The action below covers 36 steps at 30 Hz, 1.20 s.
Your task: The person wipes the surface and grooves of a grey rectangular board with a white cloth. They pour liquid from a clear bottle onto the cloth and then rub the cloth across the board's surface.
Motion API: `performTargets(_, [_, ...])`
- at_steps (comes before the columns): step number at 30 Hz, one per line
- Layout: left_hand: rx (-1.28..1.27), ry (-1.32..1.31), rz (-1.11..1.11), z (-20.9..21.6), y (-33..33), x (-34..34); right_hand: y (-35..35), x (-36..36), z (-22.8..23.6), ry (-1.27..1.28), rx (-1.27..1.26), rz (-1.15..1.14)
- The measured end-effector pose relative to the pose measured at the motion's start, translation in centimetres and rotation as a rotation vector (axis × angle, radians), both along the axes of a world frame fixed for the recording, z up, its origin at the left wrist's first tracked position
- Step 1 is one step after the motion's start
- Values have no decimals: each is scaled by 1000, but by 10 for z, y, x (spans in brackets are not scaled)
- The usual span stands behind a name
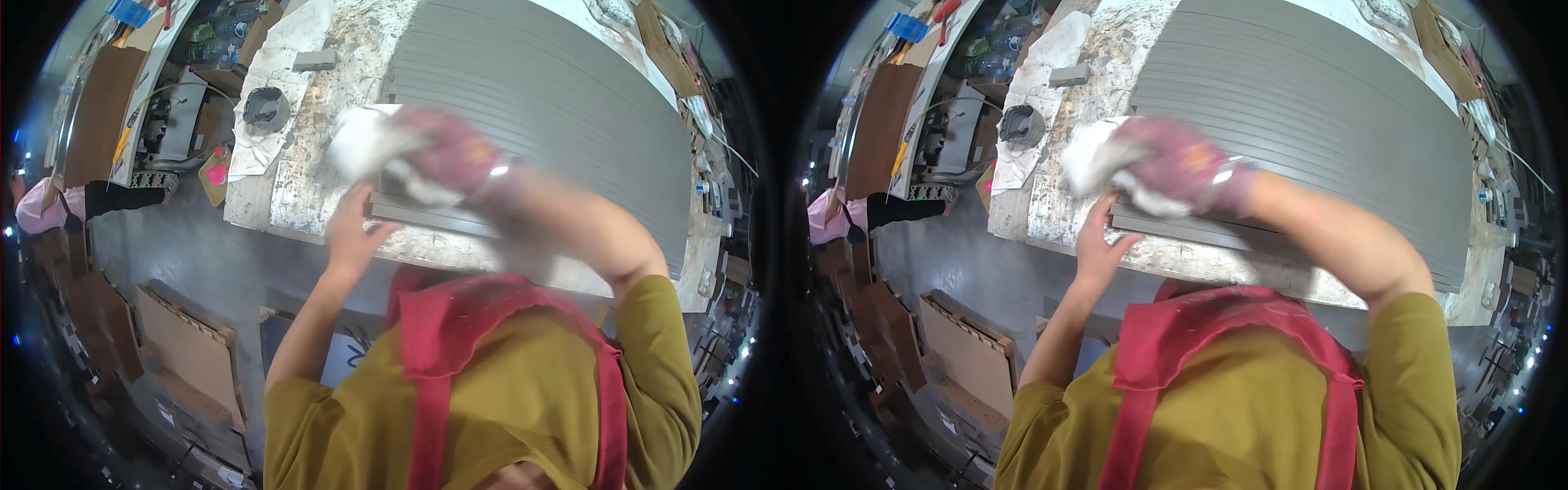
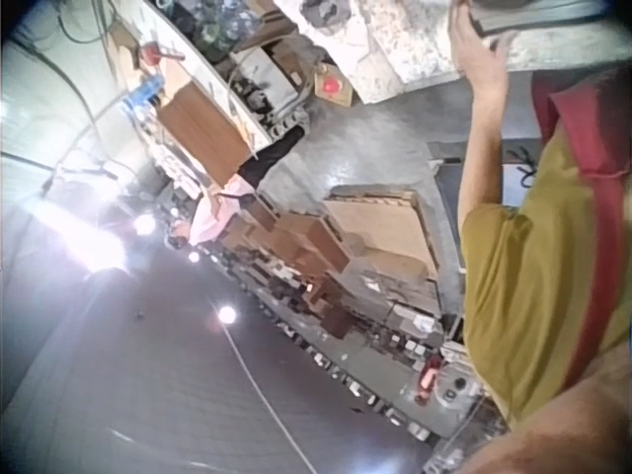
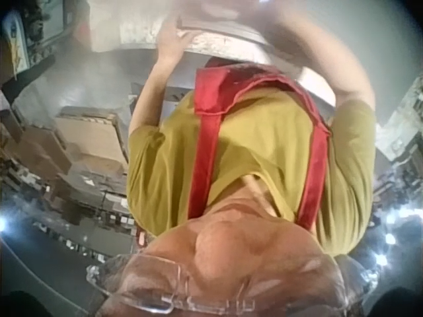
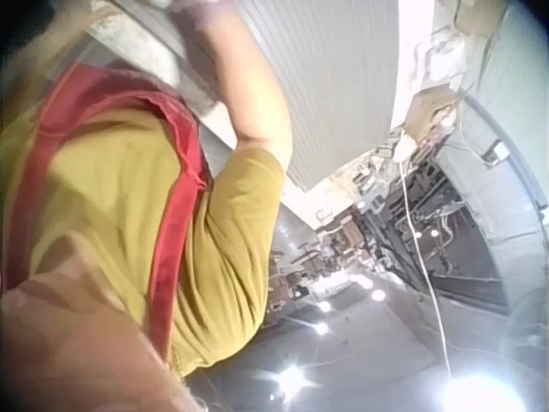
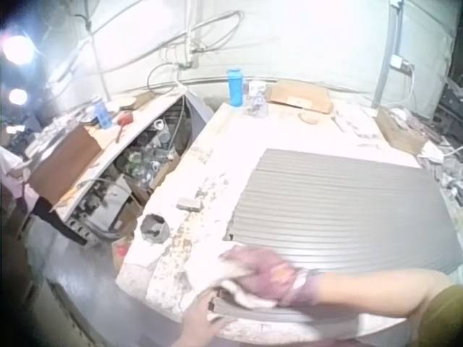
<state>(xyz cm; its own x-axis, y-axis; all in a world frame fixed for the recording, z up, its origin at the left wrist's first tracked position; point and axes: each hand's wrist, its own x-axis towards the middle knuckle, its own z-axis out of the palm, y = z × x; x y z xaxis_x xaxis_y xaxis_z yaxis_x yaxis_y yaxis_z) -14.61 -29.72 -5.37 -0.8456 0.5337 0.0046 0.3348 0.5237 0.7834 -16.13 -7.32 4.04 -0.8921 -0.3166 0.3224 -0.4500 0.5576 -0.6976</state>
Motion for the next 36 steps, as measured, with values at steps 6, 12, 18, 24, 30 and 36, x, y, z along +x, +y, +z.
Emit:
performTargets(6, [120,43,0,1,16,-4,124,96,40,-195,75,-297])
performTargets(12, [-73,-49,-130,11,23,-12,70,96,-8,-279,618,39])
performTargets(18, [-208,-327,-52,-1,17,-20,-37,-27,-21,-169,596,136])
performTargets(24, [39,-86,-70,3,16,-14,72,43,19,-412,-3,-227])
performTargets(30, [-45,-52,-105,8,21,-14,33,51,-14,-123,655,40])
performTargets(36, [104,-343,-263,29,26,-26,-22,-36,9,-457,359,-96])
